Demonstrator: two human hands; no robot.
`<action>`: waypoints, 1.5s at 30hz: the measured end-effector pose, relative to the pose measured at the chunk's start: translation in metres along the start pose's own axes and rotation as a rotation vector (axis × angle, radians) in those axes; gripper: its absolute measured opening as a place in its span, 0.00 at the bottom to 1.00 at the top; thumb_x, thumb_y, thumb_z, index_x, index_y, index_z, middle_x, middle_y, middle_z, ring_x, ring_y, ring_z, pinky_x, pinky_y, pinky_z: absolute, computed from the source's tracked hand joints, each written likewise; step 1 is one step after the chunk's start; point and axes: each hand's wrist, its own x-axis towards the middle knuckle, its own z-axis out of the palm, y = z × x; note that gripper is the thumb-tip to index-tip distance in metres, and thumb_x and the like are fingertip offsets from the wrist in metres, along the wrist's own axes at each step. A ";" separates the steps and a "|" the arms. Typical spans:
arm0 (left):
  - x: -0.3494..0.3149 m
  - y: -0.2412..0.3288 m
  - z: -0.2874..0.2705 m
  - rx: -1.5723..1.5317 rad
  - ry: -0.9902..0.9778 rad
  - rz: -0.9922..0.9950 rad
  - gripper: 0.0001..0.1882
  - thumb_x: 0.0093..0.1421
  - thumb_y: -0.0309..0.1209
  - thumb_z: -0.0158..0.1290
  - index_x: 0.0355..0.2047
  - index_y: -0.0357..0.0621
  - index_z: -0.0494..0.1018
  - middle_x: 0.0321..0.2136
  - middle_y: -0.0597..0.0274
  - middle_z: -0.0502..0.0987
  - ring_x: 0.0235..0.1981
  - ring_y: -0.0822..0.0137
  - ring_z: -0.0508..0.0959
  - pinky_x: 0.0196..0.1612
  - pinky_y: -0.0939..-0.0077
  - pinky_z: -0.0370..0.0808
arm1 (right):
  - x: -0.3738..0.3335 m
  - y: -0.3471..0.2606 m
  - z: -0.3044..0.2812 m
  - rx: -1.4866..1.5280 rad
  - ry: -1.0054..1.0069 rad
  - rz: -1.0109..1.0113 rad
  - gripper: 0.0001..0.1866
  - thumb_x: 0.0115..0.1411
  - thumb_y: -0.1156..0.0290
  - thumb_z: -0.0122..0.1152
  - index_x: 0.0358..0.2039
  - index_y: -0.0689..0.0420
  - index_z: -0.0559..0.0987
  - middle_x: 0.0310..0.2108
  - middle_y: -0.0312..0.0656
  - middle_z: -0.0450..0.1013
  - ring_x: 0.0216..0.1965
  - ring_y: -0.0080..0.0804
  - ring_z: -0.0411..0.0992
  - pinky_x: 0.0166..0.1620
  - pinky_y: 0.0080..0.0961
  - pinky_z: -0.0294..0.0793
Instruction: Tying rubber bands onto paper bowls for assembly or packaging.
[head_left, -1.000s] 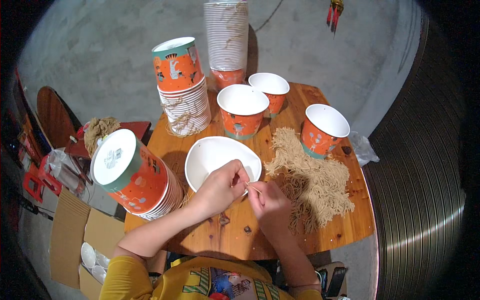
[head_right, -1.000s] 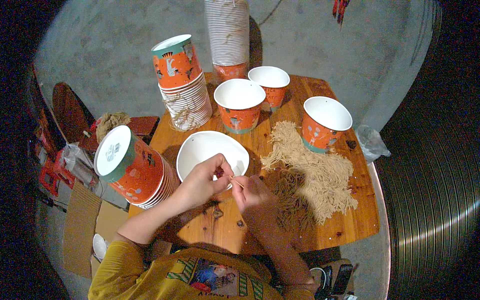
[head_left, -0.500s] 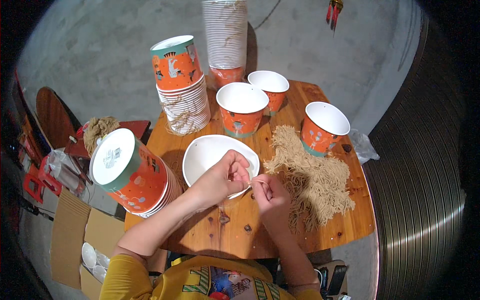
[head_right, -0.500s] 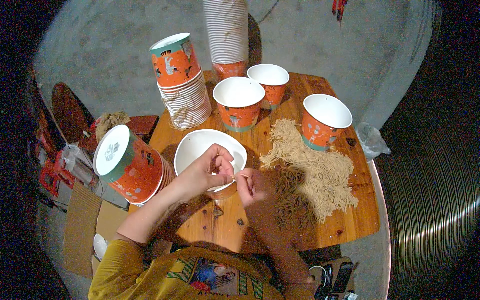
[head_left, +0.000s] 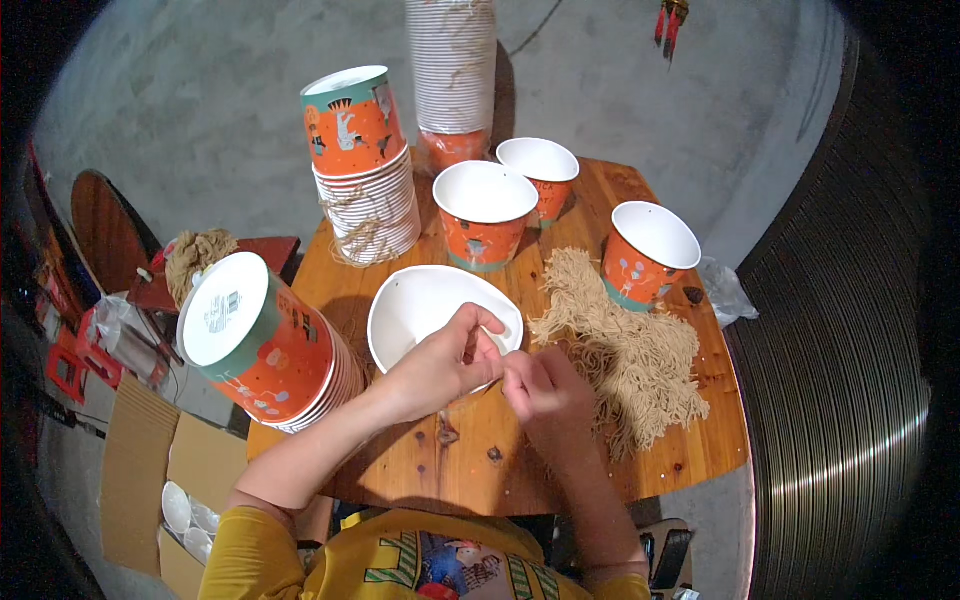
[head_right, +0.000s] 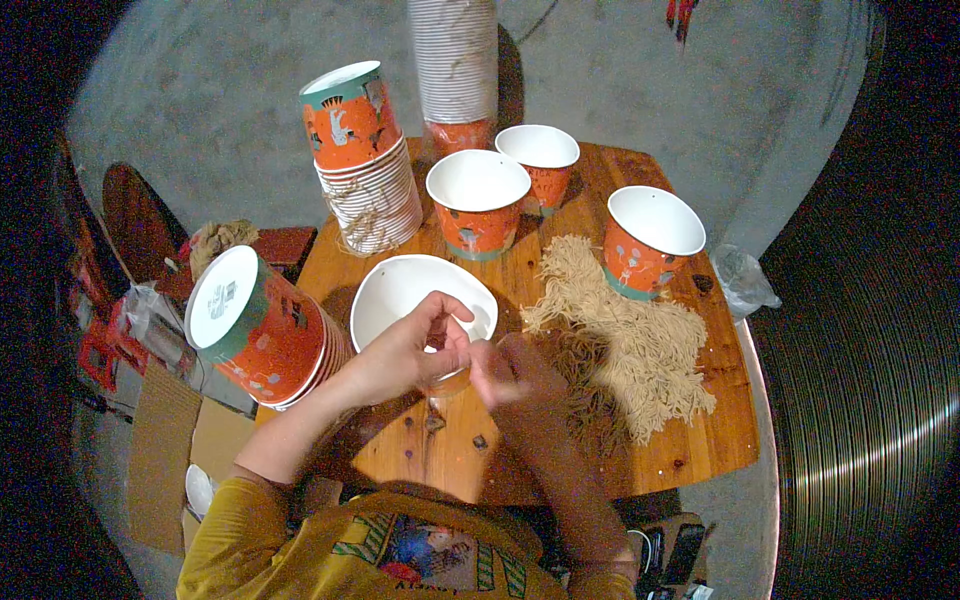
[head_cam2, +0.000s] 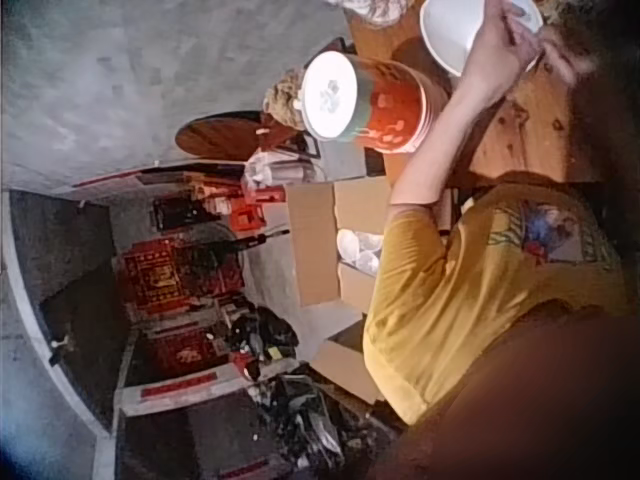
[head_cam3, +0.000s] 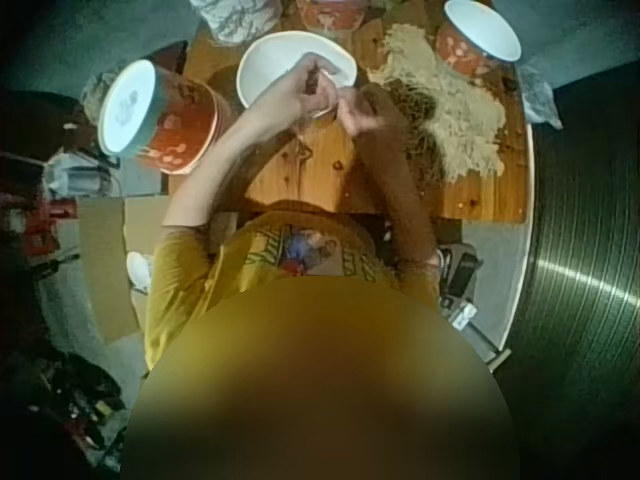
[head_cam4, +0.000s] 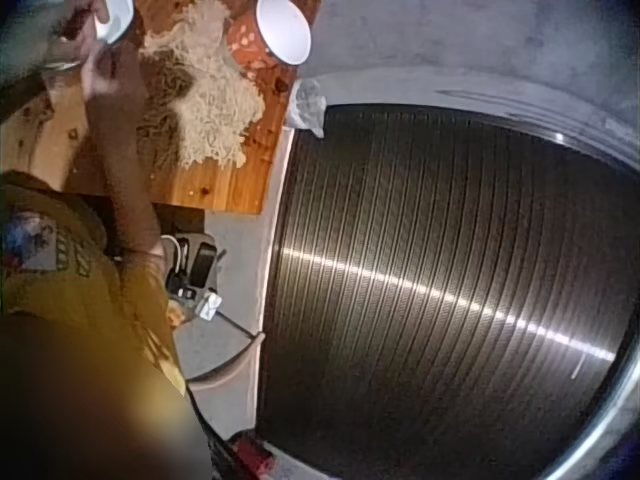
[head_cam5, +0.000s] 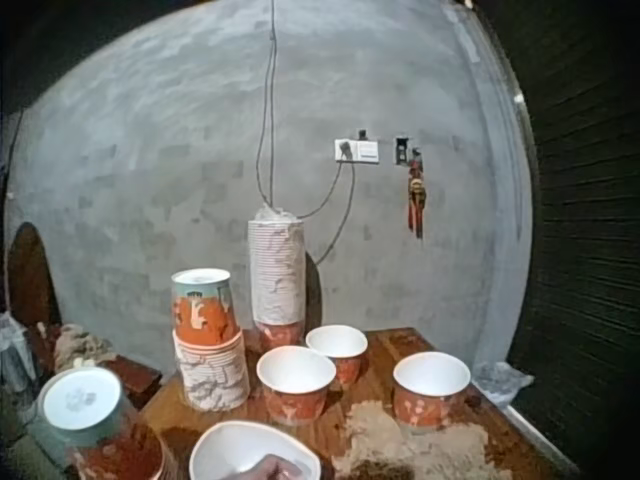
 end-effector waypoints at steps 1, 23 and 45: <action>0.000 -0.005 0.001 0.049 -0.017 0.080 0.15 0.60 0.23 0.51 0.46 0.39 0.60 0.28 0.68 0.70 0.30 0.78 0.69 0.36 0.83 0.69 | 0.002 0.000 0.002 0.078 0.030 0.009 0.03 0.54 0.73 0.61 0.28 0.54 0.75 0.22 0.38 0.67 0.22 0.27 0.68 0.26 0.23 0.68; -0.004 -0.005 0.008 0.480 0.164 0.291 0.06 0.60 0.26 0.51 0.35 0.36 0.69 0.31 0.52 0.71 0.36 0.55 0.73 0.40 0.67 0.71 | -0.001 -0.003 -0.005 0.318 -0.055 0.168 0.12 0.49 0.76 0.65 0.34 0.54 0.73 0.26 0.36 0.67 0.23 0.27 0.65 0.29 0.22 0.68; -0.022 0.004 0.004 0.646 0.207 0.374 0.11 0.57 0.32 0.54 0.33 0.38 0.68 0.26 0.54 0.72 0.33 0.53 0.73 0.37 0.62 0.70 | -0.002 -0.002 -0.060 0.274 -0.258 0.152 0.05 0.53 0.74 0.62 0.30 0.60 0.75 0.26 0.40 0.66 0.27 0.31 0.67 0.31 0.25 0.67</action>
